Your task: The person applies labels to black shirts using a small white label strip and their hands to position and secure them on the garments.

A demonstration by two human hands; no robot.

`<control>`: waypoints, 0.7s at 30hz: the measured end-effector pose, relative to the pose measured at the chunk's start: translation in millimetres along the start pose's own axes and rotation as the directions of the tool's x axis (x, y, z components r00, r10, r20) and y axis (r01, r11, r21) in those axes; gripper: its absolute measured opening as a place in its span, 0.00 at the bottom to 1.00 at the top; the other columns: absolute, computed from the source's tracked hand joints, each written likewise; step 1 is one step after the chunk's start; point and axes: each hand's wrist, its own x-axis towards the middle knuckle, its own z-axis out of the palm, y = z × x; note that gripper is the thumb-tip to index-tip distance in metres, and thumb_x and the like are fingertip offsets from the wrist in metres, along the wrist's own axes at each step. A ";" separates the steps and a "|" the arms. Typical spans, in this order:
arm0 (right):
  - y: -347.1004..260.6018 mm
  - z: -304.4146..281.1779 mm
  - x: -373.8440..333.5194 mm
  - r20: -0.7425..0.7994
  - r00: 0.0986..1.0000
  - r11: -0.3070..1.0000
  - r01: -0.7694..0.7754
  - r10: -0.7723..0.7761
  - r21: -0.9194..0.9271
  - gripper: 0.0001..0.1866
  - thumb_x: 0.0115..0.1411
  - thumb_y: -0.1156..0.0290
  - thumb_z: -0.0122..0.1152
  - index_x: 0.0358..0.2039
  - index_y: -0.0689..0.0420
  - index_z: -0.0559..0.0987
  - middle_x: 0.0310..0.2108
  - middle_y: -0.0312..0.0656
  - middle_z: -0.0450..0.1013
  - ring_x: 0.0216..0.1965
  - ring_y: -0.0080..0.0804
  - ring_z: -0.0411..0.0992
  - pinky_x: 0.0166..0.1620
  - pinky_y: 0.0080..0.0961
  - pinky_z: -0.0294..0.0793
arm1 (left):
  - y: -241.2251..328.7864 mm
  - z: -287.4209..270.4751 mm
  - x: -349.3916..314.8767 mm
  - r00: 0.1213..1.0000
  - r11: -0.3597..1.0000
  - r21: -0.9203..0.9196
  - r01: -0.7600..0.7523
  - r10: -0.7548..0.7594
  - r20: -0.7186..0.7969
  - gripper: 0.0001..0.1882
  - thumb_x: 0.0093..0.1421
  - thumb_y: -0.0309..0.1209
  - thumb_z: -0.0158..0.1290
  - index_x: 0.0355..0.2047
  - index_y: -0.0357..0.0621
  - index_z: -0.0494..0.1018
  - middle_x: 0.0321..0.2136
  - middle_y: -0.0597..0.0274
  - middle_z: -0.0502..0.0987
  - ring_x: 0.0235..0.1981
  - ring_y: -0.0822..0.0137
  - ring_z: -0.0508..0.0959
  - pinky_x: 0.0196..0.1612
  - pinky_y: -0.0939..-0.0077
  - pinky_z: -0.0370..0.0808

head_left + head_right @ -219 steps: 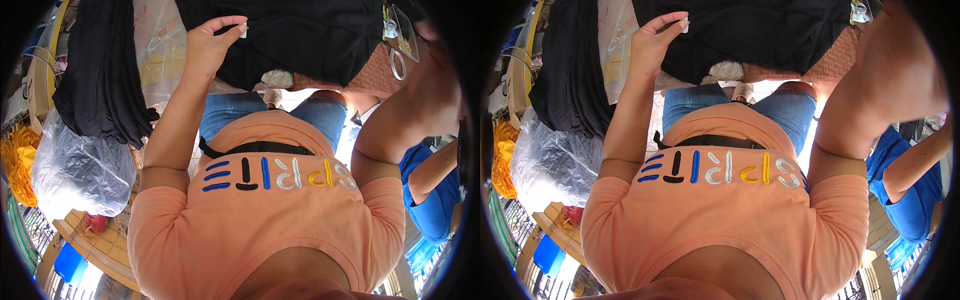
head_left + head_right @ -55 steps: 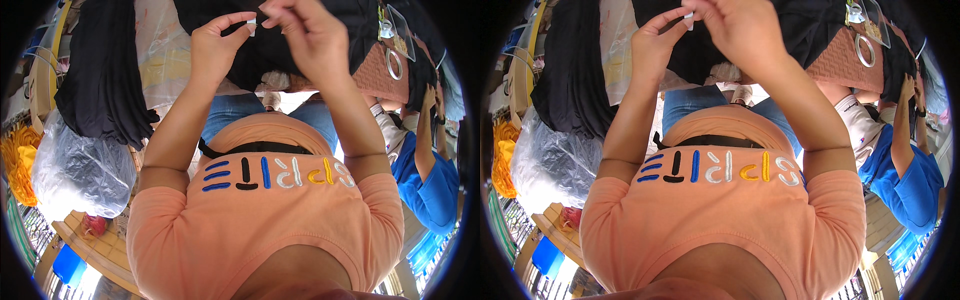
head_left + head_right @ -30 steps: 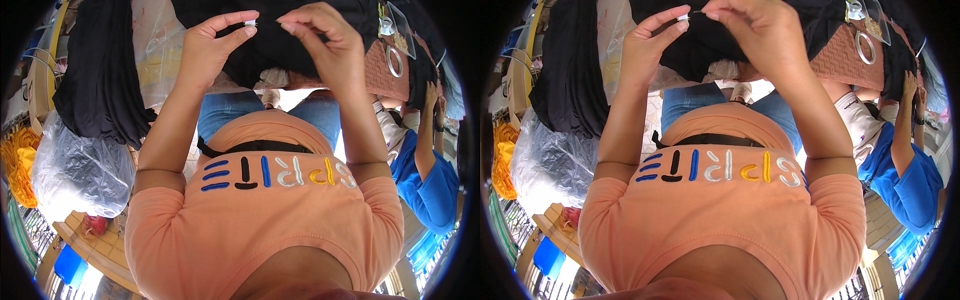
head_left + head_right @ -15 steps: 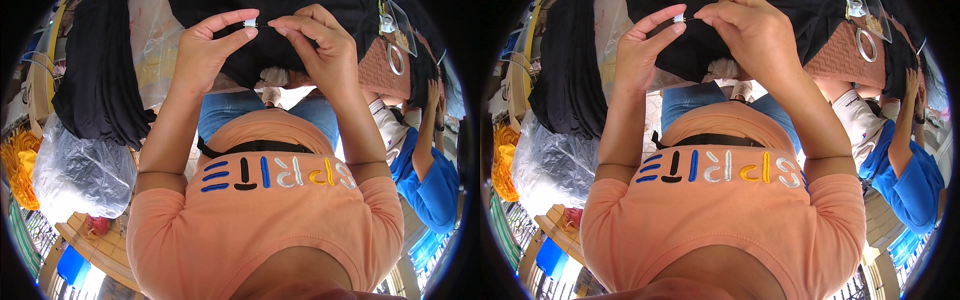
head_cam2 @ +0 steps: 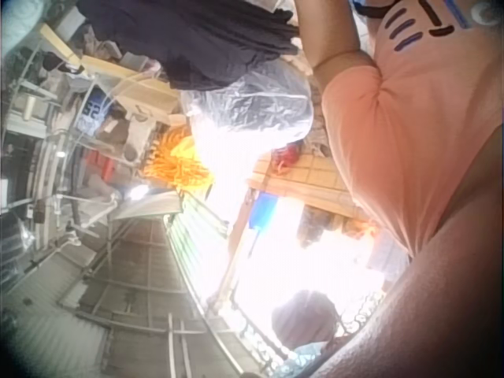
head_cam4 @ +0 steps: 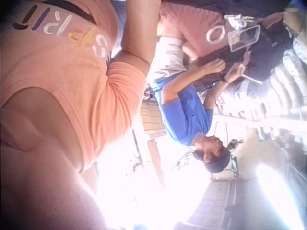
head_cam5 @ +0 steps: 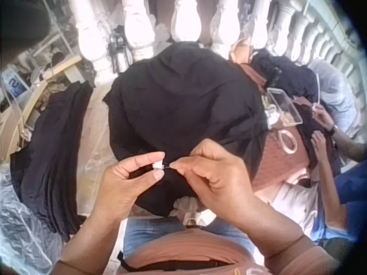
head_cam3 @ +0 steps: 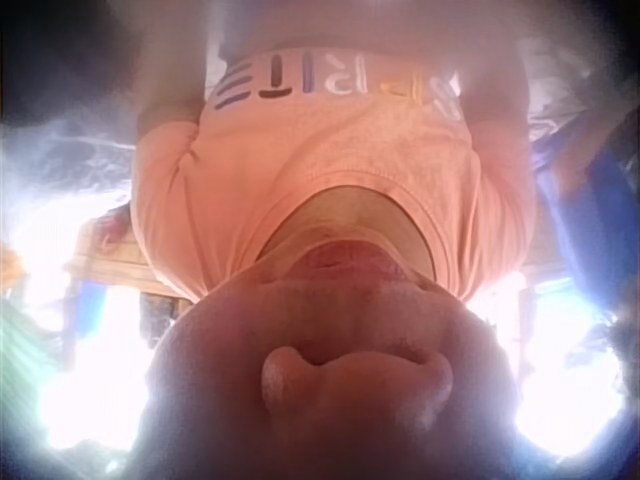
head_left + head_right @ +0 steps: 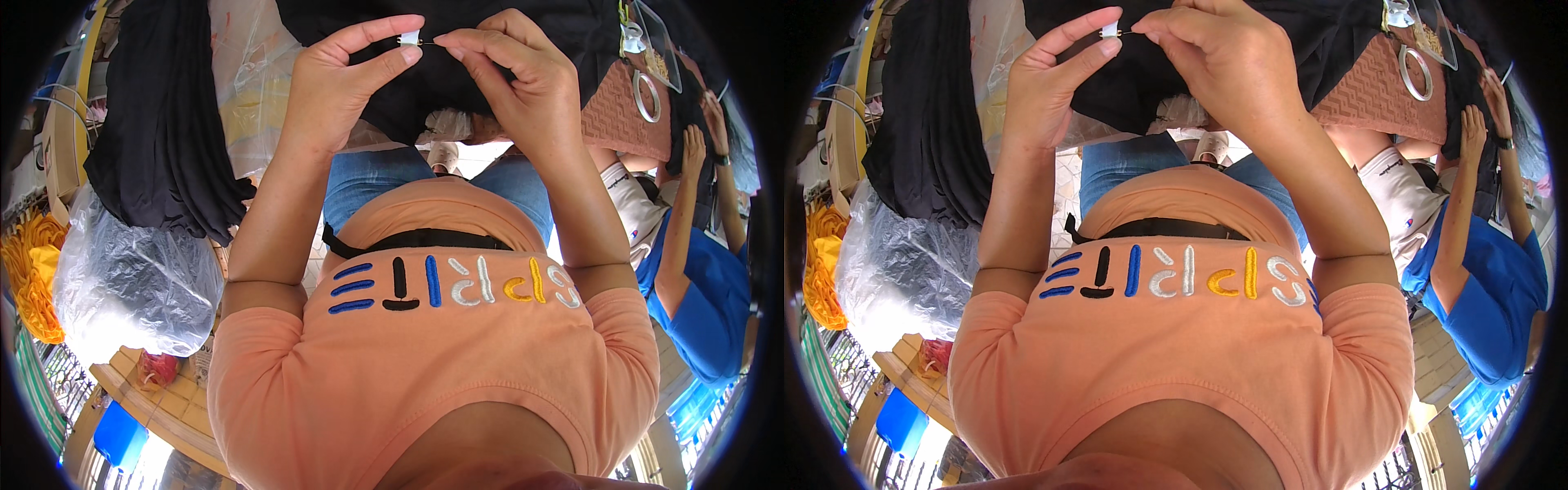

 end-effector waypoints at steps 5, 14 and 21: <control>-2.0 0.2 2.1 0.029 0.999 0.995 0.043 -0.041 -0.091 0.07 0.50 0.84 0.62 0.31 0.62 0.82 0.25 0.43 0.72 0.24 0.34 0.72 0.26 0.24 0.70 | 6.6 2.5 -1.9 0.997 0.962 0.264 -0.070 0.076 -0.011 0.14 0.54 0.26 0.61 0.42 0.45 0.80 0.36 0.66 0.82 0.36 0.80 0.77 0.42 0.84 0.73; -17.9 3.8 13.7 0.067 0.993 0.941 0.117 -0.101 -0.318 0.05 0.56 0.75 0.61 0.33 0.61 0.78 0.27 0.42 0.75 0.28 0.35 0.75 0.31 0.26 0.74 | 10.9 16.5 -2.6 0.967 0.887 0.420 -0.194 0.245 -0.071 0.16 0.55 0.25 0.59 0.45 0.48 0.79 0.38 0.64 0.82 0.39 0.75 0.79 0.44 0.82 0.73; -7.7 17.3 -42.3 0.321 0.944 0.996 0.059 -0.078 0.070 0.12 0.53 0.77 0.61 0.40 0.58 0.78 0.32 0.47 0.75 0.33 0.46 0.74 0.37 0.33 0.75 | 51.8 24.5 12.4 0.996 1.000 -0.012 0.028 -0.029 -0.090 0.20 0.58 0.20 0.56 0.52 0.35 0.72 0.46 0.59 0.77 0.43 0.76 0.75 0.48 0.84 0.72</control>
